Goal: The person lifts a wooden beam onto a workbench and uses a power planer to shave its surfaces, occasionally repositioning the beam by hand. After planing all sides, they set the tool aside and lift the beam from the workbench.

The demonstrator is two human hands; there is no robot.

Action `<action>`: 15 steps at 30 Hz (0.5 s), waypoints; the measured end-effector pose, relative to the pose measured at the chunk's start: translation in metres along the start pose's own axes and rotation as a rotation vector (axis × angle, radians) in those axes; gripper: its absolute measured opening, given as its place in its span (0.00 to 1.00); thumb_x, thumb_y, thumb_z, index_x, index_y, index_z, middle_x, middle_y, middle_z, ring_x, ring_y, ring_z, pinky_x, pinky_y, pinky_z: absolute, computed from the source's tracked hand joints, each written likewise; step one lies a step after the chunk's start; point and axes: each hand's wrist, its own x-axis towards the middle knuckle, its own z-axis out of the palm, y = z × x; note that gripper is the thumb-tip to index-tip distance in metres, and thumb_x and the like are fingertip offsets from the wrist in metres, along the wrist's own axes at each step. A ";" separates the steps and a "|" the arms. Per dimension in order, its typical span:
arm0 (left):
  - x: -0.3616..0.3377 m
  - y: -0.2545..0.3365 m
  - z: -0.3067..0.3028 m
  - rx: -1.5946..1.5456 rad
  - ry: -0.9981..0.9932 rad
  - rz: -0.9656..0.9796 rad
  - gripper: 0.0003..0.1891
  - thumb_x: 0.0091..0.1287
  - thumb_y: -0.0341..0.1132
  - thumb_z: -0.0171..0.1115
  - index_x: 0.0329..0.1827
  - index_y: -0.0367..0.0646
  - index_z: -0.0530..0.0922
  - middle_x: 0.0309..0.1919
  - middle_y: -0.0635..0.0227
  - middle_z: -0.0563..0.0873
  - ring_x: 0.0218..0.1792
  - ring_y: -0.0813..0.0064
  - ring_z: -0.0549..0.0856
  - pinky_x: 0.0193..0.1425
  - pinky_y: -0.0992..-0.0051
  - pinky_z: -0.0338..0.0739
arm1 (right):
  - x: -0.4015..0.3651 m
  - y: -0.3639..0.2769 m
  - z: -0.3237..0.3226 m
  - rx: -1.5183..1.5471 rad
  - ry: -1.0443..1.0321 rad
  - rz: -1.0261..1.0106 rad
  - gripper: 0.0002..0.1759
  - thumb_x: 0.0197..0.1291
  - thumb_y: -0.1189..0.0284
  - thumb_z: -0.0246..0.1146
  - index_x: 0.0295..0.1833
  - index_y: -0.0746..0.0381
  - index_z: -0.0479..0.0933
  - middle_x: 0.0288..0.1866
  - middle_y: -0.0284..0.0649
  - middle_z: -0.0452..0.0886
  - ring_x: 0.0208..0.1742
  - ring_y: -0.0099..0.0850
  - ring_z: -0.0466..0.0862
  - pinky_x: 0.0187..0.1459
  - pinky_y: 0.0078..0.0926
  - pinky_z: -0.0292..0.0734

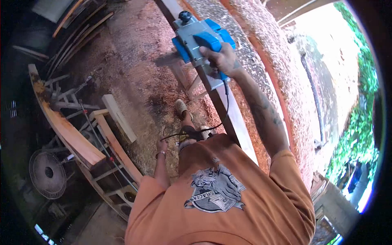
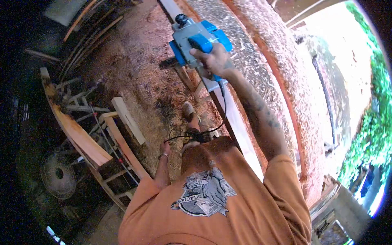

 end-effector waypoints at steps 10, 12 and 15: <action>0.050 -0.038 0.023 -0.256 -0.183 -0.048 0.26 0.81 0.57 0.51 0.40 0.40 0.79 0.27 0.69 0.82 0.26 0.77 0.82 0.31 0.72 0.78 | 0.073 -0.026 0.015 0.129 0.006 -0.207 0.24 0.68 0.52 0.70 0.35 0.64 0.81 0.20 0.33 0.76 0.18 0.24 0.74 0.21 0.28 0.66; 0.059 -0.035 0.025 -0.271 -0.243 -0.056 0.25 0.81 0.56 0.52 0.40 0.40 0.78 0.29 0.69 0.83 0.28 0.76 0.83 0.32 0.73 0.78 | 0.091 -0.027 0.016 0.112 0.012 -0.220 0.24 0.69 0.52 0.70 0.35 0.64 0.80 0.20 0.33 0.76 0.19 0.23 0.74 0.22 0.27 0.67; 0.045 0.009 0.020 -0.236 -0.228 -0.122 0.21 0.81 0.53 0.54 0.42 0.41 0.79 0.33 0.69 0.84 0.32 0.75 0.85 0.34 0.71 0.78 | 0.121 -0.033 0.017 0.041 0.013 -0.193 0.24 0.69 0.52 0.70 0.34 0.64 0.80 0.21 0.33 0.76 0.21 0.23 0.75 0.23 0.28 0.67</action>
